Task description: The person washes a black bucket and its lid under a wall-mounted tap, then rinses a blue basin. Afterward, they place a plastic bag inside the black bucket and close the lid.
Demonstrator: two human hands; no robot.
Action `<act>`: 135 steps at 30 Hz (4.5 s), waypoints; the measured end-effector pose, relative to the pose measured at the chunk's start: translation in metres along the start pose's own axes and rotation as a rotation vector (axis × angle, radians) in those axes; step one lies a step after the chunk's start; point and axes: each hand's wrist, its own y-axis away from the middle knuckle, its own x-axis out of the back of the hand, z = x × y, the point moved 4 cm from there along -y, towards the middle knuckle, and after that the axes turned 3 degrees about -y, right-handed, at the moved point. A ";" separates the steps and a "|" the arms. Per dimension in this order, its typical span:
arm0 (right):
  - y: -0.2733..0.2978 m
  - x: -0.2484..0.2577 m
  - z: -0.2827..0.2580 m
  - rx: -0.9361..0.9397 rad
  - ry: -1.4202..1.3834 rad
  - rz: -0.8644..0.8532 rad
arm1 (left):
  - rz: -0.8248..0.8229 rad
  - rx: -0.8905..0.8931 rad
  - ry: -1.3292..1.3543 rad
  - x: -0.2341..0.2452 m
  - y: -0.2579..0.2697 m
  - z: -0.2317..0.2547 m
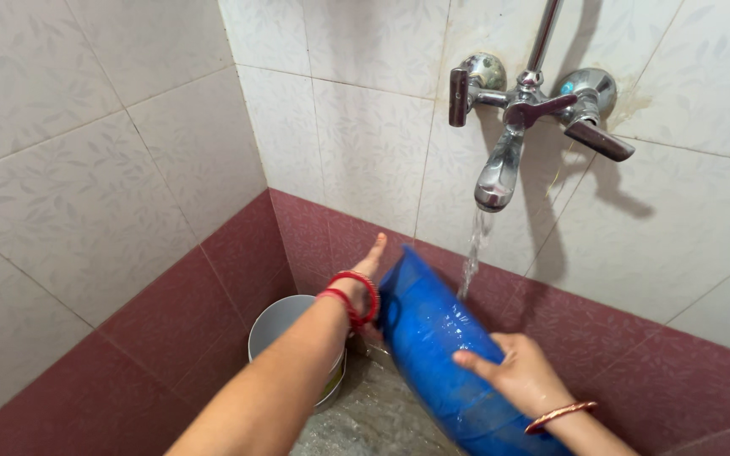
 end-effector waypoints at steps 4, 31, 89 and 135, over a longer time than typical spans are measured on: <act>0.036 -0.032 -0.025 0.063 0.713 -0.071 | -0.076 0.060 -0.043 0.037 0.018 -0.022; 0.050 -0.016 0.027 0.146 0.978 -0.133 | 0.190 -0.205 -0.029 0.058 0.056 -0.048; 0.095 -0.050 0.106 0.448 1.123 -0.089 | 0.053 -0.342 0.166 0.083 0.028 -0.155; 0.101 -0.078 0.060 0.443 1.156 -0.232 | 0.005 -0.141 0.165 0.137 -0.004 -0.191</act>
